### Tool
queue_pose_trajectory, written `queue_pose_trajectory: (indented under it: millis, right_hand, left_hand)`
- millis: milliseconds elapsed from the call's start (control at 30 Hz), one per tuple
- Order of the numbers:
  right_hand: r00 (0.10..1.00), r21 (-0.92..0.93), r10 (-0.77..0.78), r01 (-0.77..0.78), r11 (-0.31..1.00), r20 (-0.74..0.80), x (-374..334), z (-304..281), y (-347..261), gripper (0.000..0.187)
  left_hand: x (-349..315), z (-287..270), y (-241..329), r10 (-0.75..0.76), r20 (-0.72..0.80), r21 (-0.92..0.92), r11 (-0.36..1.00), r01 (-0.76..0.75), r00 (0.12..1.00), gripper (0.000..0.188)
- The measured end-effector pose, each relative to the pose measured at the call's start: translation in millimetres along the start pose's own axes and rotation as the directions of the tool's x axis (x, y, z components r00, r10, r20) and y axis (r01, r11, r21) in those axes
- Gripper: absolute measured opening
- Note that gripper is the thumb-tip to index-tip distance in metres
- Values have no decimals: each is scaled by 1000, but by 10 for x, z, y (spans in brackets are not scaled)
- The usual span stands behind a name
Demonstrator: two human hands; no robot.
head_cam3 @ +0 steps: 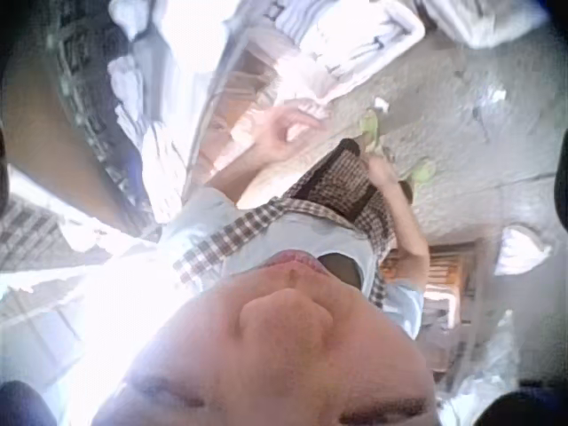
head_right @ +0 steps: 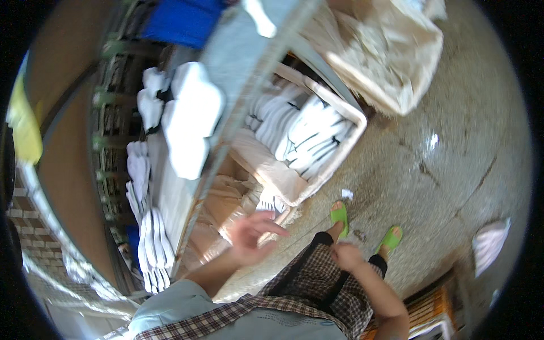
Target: The person repeatedly picks up white slippers from a metal shelf, turns them over to view the soles, and stacks them into a plastic bin. The person handles the slippers one at a time or in small groups, placing them into the bin and occasionally rearranging them.
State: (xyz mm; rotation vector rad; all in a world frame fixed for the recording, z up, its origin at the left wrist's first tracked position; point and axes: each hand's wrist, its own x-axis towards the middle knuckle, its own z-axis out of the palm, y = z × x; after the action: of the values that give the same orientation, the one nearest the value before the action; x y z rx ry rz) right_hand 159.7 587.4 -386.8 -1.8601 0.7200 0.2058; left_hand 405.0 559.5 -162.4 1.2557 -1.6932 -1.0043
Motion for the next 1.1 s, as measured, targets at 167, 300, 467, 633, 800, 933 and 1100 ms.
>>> queue_pose_trajectory:
  millis: [167, 300, 467, 633, 800, 933, 1100]
  right_hand:
    - [995, 85, 27, -18, 996, -97, -626, 135, -266, 17]
    - [940, 167, 230, -192, 967, -252, -731, -8, -213, 17]
    - [696, 338, 494, -364, 868, -521, -671, -127, -240, 18]
    - [574, 446, 614, -423, 789, -541, -572, 31, -658, 17]
    - [693, 374, 479, -313, 873, -539, -404, -115, -1216, 18]
    - [618, 332, 232, 50, 942, -751, -206, -525, -1746, 13]
    - [471, 394, 106, 572, 719, -876, -271, -1094, -2333, 25]
  left_hand:
    - [201, -1135, 736, -28, -674, -117, 991, -69, 738, 74]
    - [532, -2570, 181, -100, -892, -170, 978, -122, 440, 63]
    - [938, -4100, -941, -567, -796, -593, 800, -85, 212, 50]
    - [1239, -4685, -1752, -707, -695, -706, 633, -318, 135, 49]
    - [1429, -4761, -1627, -564, -695, -714, 469, -520, 445, 30]
    - [1073, -4063, -813, -595, -490, -867, 251, -431, 638, 29]
    - [103, -2310, 391, -423, -268, -959, 203, -197, 866, 21]
